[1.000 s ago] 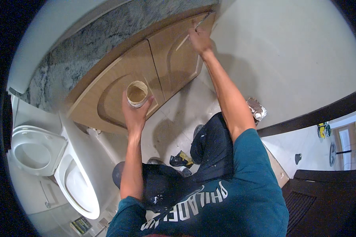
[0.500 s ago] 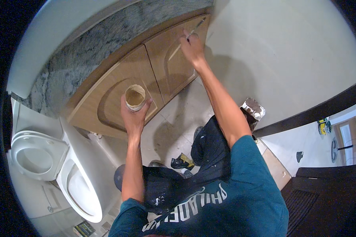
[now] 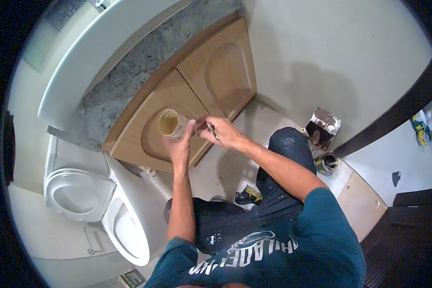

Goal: The person paints the edge and corner of a bathroom cabinet using a small brush and paint from a cup.

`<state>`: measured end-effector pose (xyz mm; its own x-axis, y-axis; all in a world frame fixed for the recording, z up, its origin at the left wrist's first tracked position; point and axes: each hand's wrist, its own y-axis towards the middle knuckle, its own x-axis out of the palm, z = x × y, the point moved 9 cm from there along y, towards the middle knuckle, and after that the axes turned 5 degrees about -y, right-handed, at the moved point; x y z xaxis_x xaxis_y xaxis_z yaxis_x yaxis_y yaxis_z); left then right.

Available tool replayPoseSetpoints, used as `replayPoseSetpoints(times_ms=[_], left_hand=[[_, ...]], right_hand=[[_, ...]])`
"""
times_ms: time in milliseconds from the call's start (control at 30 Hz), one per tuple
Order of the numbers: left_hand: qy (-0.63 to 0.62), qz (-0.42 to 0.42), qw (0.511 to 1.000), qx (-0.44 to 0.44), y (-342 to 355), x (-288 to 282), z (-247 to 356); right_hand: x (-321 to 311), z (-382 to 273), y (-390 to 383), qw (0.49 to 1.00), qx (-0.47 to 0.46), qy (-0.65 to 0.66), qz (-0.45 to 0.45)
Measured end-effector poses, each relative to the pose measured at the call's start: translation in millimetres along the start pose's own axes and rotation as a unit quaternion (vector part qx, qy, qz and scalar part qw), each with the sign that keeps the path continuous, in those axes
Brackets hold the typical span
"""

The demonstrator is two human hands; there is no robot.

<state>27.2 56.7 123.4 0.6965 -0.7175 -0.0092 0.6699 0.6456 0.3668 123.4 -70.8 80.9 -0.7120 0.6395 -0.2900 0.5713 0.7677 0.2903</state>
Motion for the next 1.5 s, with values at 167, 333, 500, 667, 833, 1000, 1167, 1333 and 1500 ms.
replayPoseSetpoints(times_ms=[167, 333, 500, 667, 833, 1000, 1167, 1333, 1500], left_hand=[[-0.035, 0.013, 0.999, 0.006, -11, 15, 25], [-0.044, 0.011, 0.998, -0.04, -16, 25, 21], [-0.023, -0.014, 0.999, -0.034, -20, 43, 31], [-0.015, -0.008, 1.0, 0.018, -17, 54, 45], [0.011, 0.021, 1.0, 0.007, -7, 45, 43], [0.038, 0.035, 0.998, 0.021, 4, 45, 35], [-0.003, 0.022, 0.999, -0.025, 17, 37, 21], [-0.024, 0.038, 0.999, -0.03, 18, 25, 21], [-0.054, 0.027, 0.993, -0.097, 14, 16, 18]], right_hand=[[20, 4, -6, 0.987, 0.031, 0.157, 0.005], [-3, -12, -14, 0.986, 0.004, 0.141, 0.091], [-15, -7, -15, 0.991, 0.01, 0.093, 0.091], [-32, -11, -15, 0.988, -0.059, -0.004, 0.143], [-93, -15, -5, 0.981, -0.055, 0.032, 0.186], [-202, -37, 49, 0.969, 0.02, -0.12, 0.214], [-220, 5, 122, 0.968, 0.042, -0.165, 0.182], [-186, 51, 160, 0.97, 0.052, -0.042, 0.233], [-173, 53, 172, 0.963, 0.047, -0.032, 0.263]])
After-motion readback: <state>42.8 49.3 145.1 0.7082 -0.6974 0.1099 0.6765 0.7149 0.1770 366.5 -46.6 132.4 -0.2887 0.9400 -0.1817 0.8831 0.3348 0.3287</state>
